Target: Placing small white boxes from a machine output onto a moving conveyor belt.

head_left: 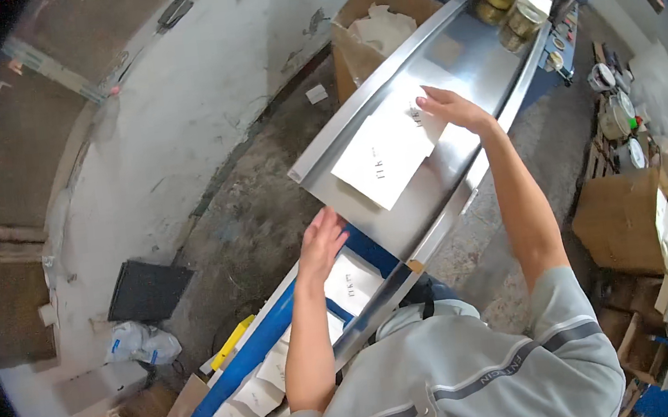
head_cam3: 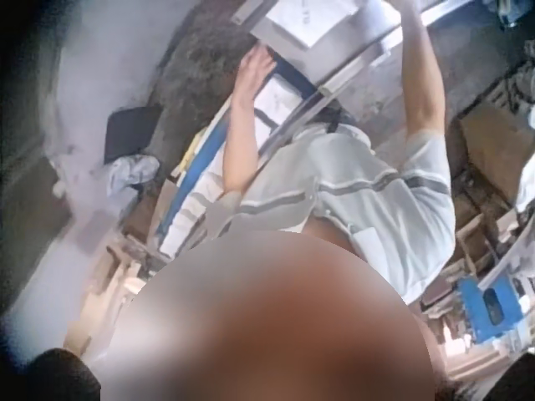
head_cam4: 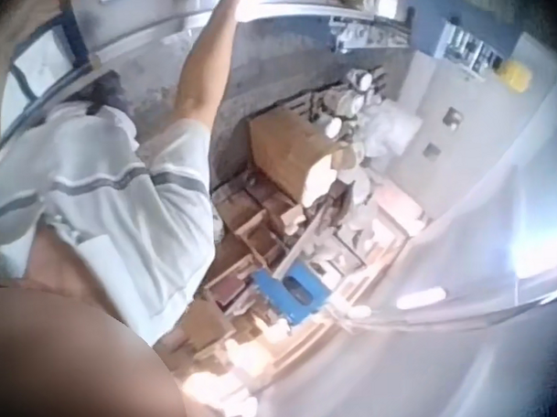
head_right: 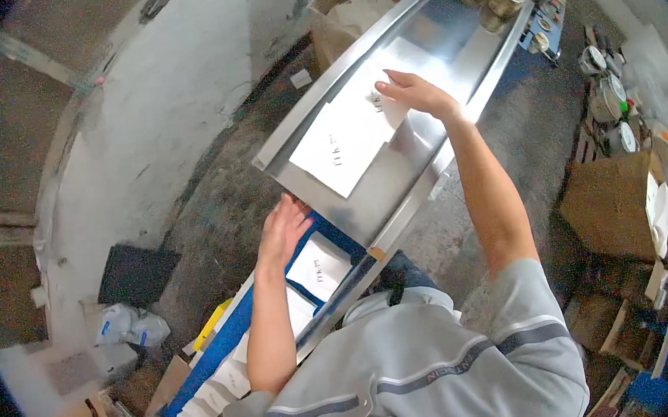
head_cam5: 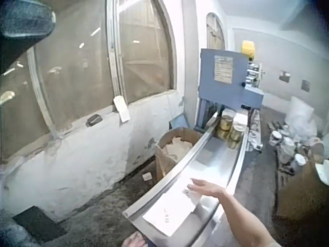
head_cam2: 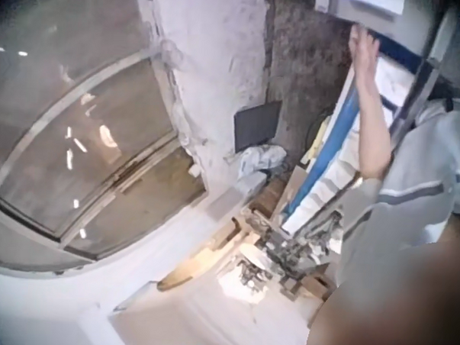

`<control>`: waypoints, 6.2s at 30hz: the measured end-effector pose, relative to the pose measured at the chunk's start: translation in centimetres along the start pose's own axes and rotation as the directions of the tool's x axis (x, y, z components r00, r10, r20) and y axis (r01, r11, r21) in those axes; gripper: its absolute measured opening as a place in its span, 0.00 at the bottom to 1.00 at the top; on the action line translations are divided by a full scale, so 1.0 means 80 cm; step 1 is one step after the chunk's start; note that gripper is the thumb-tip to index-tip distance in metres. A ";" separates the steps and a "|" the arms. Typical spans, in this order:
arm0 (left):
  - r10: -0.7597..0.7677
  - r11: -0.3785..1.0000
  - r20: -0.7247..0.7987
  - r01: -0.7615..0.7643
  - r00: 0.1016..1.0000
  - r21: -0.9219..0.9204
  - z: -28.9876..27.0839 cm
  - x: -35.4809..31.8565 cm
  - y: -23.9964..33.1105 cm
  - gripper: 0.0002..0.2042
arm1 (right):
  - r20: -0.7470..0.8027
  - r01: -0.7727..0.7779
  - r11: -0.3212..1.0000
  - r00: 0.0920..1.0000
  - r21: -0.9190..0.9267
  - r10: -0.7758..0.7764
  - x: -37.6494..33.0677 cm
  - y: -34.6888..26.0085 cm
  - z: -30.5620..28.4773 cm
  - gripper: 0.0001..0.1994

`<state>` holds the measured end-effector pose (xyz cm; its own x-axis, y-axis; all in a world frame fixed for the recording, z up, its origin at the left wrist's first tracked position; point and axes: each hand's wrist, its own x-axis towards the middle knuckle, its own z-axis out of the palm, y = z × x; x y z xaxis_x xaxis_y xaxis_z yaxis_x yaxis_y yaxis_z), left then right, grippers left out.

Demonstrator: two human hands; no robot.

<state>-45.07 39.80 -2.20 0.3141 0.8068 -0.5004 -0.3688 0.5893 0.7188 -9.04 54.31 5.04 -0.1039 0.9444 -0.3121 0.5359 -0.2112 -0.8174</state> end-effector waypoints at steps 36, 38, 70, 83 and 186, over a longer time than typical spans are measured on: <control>0.165 0.891 -0.283 -0.266 0.945 -0.368 -0.213 0.002 -0.040 0.19 | 0.208 -0.238 0.226 0.967 0.945 0.146 -0.063 0.005 0.469 0.38; 0.106 0.888 -0.246 -0.203 0.963 -0.413 -0.207 0.027 -0.046 0.19 | 0.213 -0.245 0.146 0.956 0.958 0.204 -0.060 0.025 0.470 0.36; -0.067 0.885 -0.124 0.002 0.990 -0.465 -0.135 0.143 -0.073 0.17 | 0.016 0.005 -0.082 0.968 0.997 0.252 -0.027 0.130 0.434 0.28; 0.046 0.995 -0.178 -0.061 0.983 -0.081 -0.126 0.127 -0.089 0.21 | -0.225 0.244 -0.033 0.934 0.969 0.276 -0.082 0.069 0.405 0.25; 0.270 0.852 0.078 -0.275 0.960 0.445 0.146 -0.156 -0.113 0.29 | 0.295 -0.194 0.730 0.955 0.656 -0.012 -0.359 0.035 0.108 0.37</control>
<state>-35.41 23.91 3.16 0.2701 0.9301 -0.2489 -0.0113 0.2616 0.9651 -11.78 24.40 7.52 -0.3526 0.8304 -0.4315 -0.1385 -0.5023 -0.8535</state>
